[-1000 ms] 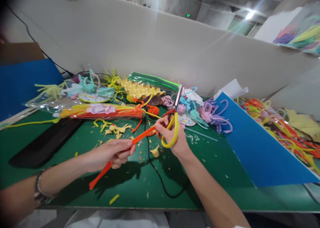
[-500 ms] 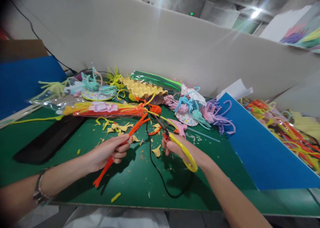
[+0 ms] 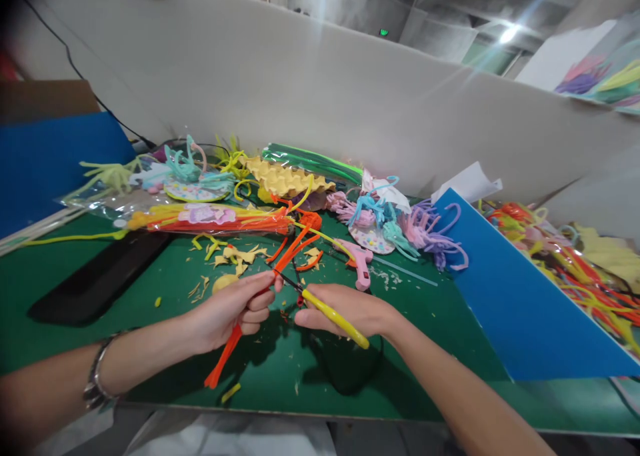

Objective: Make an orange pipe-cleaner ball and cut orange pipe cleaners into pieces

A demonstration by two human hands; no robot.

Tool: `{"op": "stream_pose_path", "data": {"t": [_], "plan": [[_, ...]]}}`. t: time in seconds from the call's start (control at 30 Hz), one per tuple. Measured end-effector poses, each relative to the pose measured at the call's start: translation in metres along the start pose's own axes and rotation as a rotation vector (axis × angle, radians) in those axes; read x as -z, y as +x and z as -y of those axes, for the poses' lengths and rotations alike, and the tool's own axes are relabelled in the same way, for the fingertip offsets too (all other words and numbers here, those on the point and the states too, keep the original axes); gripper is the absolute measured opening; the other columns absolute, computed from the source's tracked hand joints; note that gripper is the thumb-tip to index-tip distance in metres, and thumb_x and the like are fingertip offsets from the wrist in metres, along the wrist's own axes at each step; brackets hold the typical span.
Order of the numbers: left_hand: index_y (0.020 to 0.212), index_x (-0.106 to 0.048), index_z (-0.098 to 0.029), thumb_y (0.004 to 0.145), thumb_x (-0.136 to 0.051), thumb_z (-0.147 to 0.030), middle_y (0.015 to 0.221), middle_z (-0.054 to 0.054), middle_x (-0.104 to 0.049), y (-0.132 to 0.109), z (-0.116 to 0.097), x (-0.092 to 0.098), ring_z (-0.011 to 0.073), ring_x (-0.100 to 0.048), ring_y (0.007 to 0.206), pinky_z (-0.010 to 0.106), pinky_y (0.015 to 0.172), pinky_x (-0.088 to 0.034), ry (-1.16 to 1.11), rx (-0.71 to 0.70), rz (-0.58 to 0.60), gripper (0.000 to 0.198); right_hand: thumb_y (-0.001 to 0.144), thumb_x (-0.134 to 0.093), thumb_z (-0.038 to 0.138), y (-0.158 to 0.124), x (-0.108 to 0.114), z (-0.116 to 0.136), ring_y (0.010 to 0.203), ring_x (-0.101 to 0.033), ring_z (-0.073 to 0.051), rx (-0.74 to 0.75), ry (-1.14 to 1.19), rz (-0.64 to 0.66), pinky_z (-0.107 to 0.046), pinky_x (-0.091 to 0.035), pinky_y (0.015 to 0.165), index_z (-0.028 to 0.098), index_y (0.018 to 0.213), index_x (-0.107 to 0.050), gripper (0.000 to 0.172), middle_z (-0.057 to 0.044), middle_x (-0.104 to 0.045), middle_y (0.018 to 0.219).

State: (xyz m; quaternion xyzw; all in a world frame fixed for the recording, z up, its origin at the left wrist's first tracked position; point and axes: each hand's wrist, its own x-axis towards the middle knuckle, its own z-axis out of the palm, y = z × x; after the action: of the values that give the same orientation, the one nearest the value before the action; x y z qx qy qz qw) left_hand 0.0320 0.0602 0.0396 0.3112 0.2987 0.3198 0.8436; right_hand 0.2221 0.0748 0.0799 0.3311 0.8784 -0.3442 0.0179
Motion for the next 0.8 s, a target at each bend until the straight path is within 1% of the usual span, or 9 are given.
{"op": "stream_pose_path", "data": {"t": [0.2, 0.33, 0.47, 0.6, 0.7, 0.8], "plan": [[0.067, -0.045, -0.016, 0.088, -0.031, -0.027, 0.040, -0.011, -0.014, 0.0017, -0.0016, 0.0025, 0.0042, -0.005, 0.035, 0.013, 0.030, -0.008, -0.001, -0.026, 0.042, 0.028, 0.080, -0.017, 0.061, 0.0096, -0.0040, 0.0011, 0.052, -0.028, -0.009, 0.005, 0.051, -0.017, -0.023, -0.025, 0.046, 0.020, 0.068, -0.028, 0.044, 0.004, -0.031, 0.059], [0.067, -0.047, -0.016, 0.087, -0.036, -0.029, 0.041, -0.011, -0.015, 0.0014, -0.0023, 0.0047, 0.0038, -0.005, 0.035, 0.013, 0.030, -0.008, 0.009, -0.027, 0.072, 0.026, 0.081, -0.020, 0.060, 0.0112, -0.0058, 0.0014, 0.049, -0.027, -0.008, -0.004, 0.077, -0.034, -0.021, -0.023, 0.044, 0.020, 0.067, -0.029, 0.044, 0.005, -0.029, 0.057], [0.068, -0.047, -0.016, 0.085, -0.041, -0.031, 0.041, -0.011, -0.016, 0.0007, -0.0028, 0.0058, 0.0033, -0.006, 0.035, 0.012, 0.031, -0.009, 0.021, -0.024, 0.077, 0.024, 0.081, -0.020, 0.060, 0.0103, -0.0082, 0.0012, 0.048, -0.025, -0.007, -0.015, 0.079, -0.061, -0.021, -0.021, 0.042, 0.020, 0.065, -0.028, 0.044, 0.005, -0.029, 0.057], [0.067, -0.047, -0.016, 0.085, -0.040, -0.031, 0.041, -0.011, -0.015, 0.0019, -0.0033, 0.0061, 0.0034, -0.006, 0.035, 0.012, 0.031, -0.009, 0.022, -0.012, 0.071, 0.025, 0.079, -0.019, 0.064, 0.0095, -0.0096, 0.0002, 0.048, -0.025, -0.007, -0.025, 0.082, -0.091, -0.021, -0.021, 0.042, 0.020, 0.064, -0.028, 0.048, 0.005, -0.029, 0.055], [0.066, -0.047, -0.016, 0.085, -0.040, -0.032, 0.041, -0.011, -0.015, 0.0025, -0.0042, 0.0058, 0.0032, -0.006, 0.035, 0.012, 0.031, -0.009, 0.034, 0.005, 0.078, 0.026, 0.078, -0.022, 0.065, 0.0090, -0.0092, 0.0004, 0.048, -0.026, -0.007, -0.025, 0.100, -0.105, -0.021, -0.021, 0.042, 0.020, 0.061, -0.029, 0.049, 0.005, -0.030, 0.053], [0.066, -0.047, -0.016, 0.085, -0.041, -0.031, 0.041, -0.011, -0.014, 0.0022, -0.0053, 0.0057, 0.0031, -0.006, 0.035, 0.012, 0.031, -0.010, 0.041, -0.007, 0.080, 0.025, 0.076, -0.026, 0.066, 0.0088, -0.0085, 0.0016, 0.046, -0.025, -0.006, -0.064, 0.131, -0.127, -0.020, -0.019, 0.040, 0.019, 0.058, -0.029, 0.050, 0.005, -0.027, 0.052]]}}
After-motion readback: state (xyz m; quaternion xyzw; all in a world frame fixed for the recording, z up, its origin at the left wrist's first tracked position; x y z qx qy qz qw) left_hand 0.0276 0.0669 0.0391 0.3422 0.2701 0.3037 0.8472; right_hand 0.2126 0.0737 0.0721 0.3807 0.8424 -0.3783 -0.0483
